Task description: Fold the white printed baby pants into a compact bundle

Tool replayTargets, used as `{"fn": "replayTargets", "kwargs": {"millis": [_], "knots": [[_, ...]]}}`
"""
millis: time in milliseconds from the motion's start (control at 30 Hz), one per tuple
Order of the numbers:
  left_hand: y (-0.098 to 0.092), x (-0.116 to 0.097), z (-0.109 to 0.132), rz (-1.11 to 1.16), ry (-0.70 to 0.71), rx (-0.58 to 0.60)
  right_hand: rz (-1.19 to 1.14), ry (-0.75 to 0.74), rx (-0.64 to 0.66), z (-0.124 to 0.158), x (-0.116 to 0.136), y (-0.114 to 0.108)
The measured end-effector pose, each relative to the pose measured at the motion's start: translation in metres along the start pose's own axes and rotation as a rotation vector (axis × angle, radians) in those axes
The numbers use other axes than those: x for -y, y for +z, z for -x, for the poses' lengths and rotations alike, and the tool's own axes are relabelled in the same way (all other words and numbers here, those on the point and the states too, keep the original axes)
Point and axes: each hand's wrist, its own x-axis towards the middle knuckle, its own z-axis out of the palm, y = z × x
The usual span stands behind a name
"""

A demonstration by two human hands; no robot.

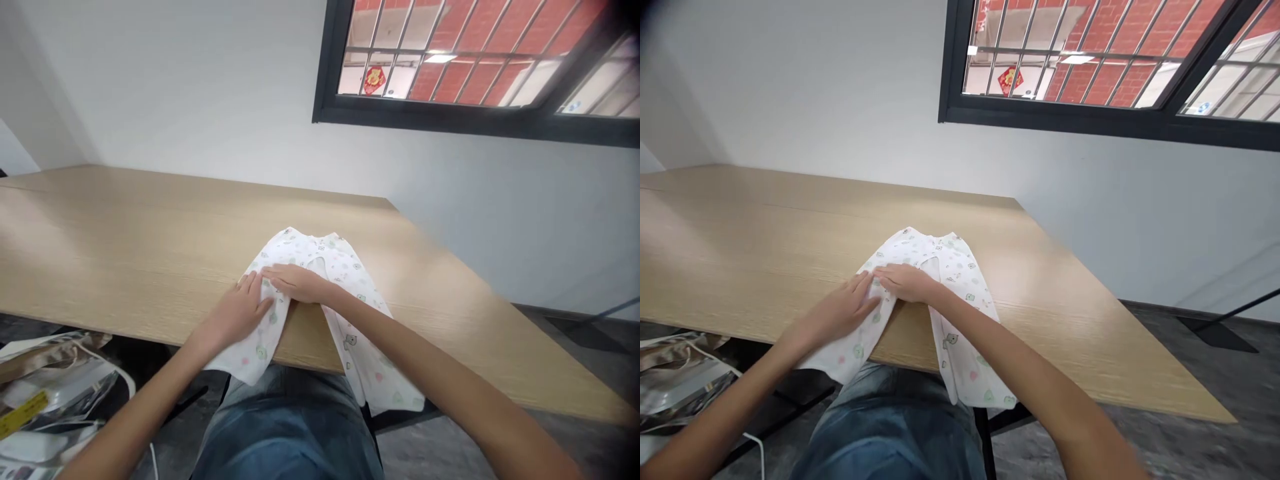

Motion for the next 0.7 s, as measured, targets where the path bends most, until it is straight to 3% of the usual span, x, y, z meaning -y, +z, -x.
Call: {"fn": "replayTargets", "kwargs": {"millis": [200, 333, 433, 500, 567, 633, 700], "knots": [[0.026, -0.030, 0.094, -0.181, -0.078, -0.345, -0.022, 0.331, -0.070, -0.039, -0.043, -0.007], [0.012, -0.035, 0.108, -0.213, -0.024, -0.362, -0.119, 0.371, -0.079, -0.026, -0.054, -0.020], [-0.007, -0.041, 0.091, -0.115, -0.034, -0.305, -0.185, 0.374, -0.127, 0.014, -0.053, -0.037], [-0.016, -0.058, 0.067, 0.038, -0.073, -0.313, -0.219, 0.388, -0.175, 0.049, -0.051, -0.048], [-0.021, -0.086, 0.036, 0.237, -0.032, -0.307, -0.264, 0.429, -0.162, 0.082, -0.050, -0.055], [-0.021, -0.118, 0.001, 0.380, 0.117, -0.202, -0.302, 0.469, -0.074, 0.106, -0.051, -0.056], [-0.017, -0.148, -0.027, 0.392, 0.135, -0.089, -0.293, 0.453, 0.014, 0.118, -0.056, -0.051]]}}
